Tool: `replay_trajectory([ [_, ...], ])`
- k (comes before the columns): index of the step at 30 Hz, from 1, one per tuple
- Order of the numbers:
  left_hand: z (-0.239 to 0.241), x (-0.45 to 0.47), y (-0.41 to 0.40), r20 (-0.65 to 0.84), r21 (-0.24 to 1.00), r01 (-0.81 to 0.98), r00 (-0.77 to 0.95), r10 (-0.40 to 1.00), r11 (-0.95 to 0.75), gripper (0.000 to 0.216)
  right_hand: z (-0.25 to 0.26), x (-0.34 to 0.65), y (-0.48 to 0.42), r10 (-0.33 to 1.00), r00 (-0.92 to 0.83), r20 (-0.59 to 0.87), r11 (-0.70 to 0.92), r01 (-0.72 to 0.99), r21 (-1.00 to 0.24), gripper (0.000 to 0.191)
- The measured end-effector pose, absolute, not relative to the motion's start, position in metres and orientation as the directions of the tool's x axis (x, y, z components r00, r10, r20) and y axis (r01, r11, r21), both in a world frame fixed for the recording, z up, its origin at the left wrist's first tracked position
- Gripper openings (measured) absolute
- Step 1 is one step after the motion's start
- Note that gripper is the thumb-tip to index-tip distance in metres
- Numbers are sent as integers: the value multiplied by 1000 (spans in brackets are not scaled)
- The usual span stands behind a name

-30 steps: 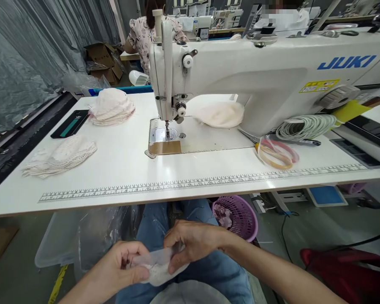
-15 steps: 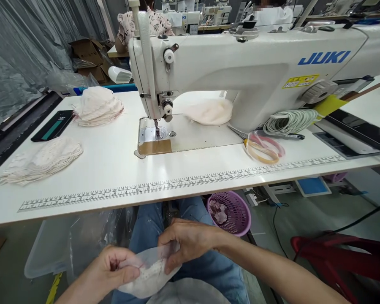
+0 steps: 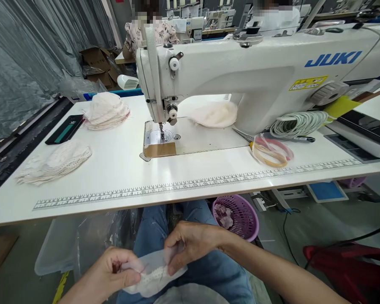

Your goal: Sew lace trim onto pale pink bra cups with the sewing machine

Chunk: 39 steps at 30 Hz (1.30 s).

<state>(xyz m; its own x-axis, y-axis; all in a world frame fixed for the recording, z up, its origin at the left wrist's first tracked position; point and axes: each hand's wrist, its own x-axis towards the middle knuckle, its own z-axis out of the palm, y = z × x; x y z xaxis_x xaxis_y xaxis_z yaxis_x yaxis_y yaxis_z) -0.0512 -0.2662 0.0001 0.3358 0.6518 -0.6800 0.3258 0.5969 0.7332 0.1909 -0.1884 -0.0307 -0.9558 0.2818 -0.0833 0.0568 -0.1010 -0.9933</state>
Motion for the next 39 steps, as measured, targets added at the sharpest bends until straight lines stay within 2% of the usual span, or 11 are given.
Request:
replay_trajectory([
  [7, 3, -50, -269, -680, 733, 284, 274, 680, 618, 49, -27, 187, -189, 292, -946, -142, -124, 109, -986, 27],
  [12, 13, -41, -269, -676, 736, 245, 224, 702, 631, 48, -28, 184, -190, 327, -936, -128, -82, 107, -991, 23],
  [17, 16, -36, -267, -699, 715, 239, 262, 666, 656, 47, -27, 186, -189, 333, -925, -181, -54, 173, -983, 31],
  [20, 16, -35, -267, -711, 703, 228, 260, 654, 674, 49, -25, 185, -191, 332, -932, -145, -48, 137, -989, 33],
  [23, 17, -37, -267, -694, 718, 205, 277, 664, 665, 52, -26, 183, -193, 354, -926, -128, -73, 109, -991, 32],
  [26, 17, -41, -267, -662, 746, 212, 341, 667, 632, 54, -28, 183, -193, 352, -920, -173, -124, 137, -983, 35],
  [29, 17, -40, -266, -675, 733, 252, 380, 632, 631, 48, -28, 184, -193, 333, -920, -207, -151, 164, -975, 35],
  [34, 18, -31, -258, -731, 682, 359, 331, 596, 637, 25, -26, 186, -191, 296, -927, -230, -167, 187, -968, 34],
  [39, 17, -35, -257, -750, 661, 347, 320, 578, 666, 22, -28, 191, -190, 295, -918, -264, -218, 204, -954, 38],
])
